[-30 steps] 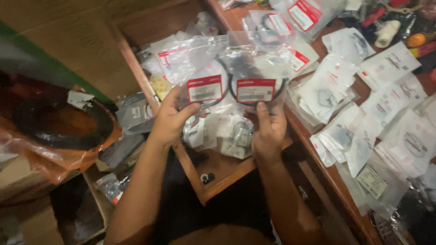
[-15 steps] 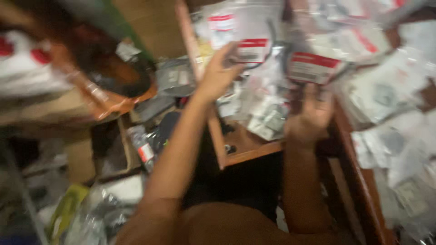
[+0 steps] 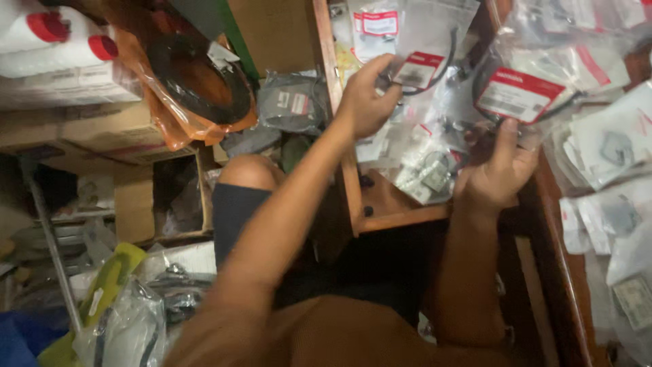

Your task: The person sorts through small packaged parts in an open drawer, picking up individual bags, turning them over to read labels, and placing them back or aside. The person handles multiple plastic bags containing small mechanical parts and occasionally moves items between the drawer and the table surface.

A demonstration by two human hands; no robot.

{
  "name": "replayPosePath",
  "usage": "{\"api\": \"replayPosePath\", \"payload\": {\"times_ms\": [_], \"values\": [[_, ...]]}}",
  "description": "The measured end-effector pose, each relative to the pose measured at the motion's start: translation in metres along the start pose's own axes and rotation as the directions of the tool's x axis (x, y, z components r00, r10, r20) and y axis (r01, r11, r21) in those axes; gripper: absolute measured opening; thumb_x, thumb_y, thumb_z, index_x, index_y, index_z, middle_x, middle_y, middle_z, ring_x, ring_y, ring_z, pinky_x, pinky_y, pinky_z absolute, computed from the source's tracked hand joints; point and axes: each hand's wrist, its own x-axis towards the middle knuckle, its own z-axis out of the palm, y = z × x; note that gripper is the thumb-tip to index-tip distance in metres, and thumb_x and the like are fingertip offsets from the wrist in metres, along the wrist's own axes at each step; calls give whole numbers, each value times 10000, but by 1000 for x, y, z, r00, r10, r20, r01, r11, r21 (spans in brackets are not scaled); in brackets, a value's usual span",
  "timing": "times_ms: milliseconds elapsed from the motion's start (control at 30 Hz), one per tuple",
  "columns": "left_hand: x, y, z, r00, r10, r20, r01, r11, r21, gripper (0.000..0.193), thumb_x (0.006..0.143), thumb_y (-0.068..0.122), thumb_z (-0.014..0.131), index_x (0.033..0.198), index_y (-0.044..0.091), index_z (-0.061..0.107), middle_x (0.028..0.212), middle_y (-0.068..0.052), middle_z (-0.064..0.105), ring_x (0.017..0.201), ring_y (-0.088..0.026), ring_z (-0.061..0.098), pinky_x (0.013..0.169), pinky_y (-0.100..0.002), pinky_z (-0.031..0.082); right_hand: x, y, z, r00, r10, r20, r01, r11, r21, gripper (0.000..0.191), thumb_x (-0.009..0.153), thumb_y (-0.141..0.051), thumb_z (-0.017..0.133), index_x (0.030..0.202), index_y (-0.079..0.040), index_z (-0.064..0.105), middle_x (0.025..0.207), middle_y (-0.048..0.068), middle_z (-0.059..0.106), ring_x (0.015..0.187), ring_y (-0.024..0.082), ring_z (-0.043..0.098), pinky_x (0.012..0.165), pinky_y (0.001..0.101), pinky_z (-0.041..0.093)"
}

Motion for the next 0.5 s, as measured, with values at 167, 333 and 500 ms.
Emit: {"api": "replayPosePath", "payload": {"times_ms": [167, 333, 500], "values": [[5, -3, 1, 997, -51, 50, 55, 995, -85, 353, 908, 133, 686, 1230, -3, 639, 1084, -137, 750, 1006, -223, 729, 912, -339, 570, -3, 2, 0, 999, 16, -48, -19, 998, -53, 222, 1136, -105, 621, 1323, 11, 596, 1148, 118, 686, 946, 205, 662, 761, 329, 548], [7, 2, 2, 999, -31, 17, 33, 985, -171, 248, 890, 146, 652, 1098, 19, 697, 911, -82, 766, 798, -164, 720, 738, -335, 577, -3, 5, -3, 998, -60, 13, 61, 992, -115, 255, 1150, -98, 613, 1371, 28, 597, 1224, 116, 693, 1004, 180, 662, 885, 313, 540], [6, -15, 11, 973, -224, 46, 226, 974, -32, 280, 912, 250, 686, 778, 5, 666, 567, -67, 595, 506, -151, 578, 489, -360, 437, 0, 8, -11, 999, -39, -5, 38, 989, -146, 239, 1169, -115, 643, 1357, 24, 595, 1204, 120, 704, 1007, 185, 654, 888, 320, 534]]}}
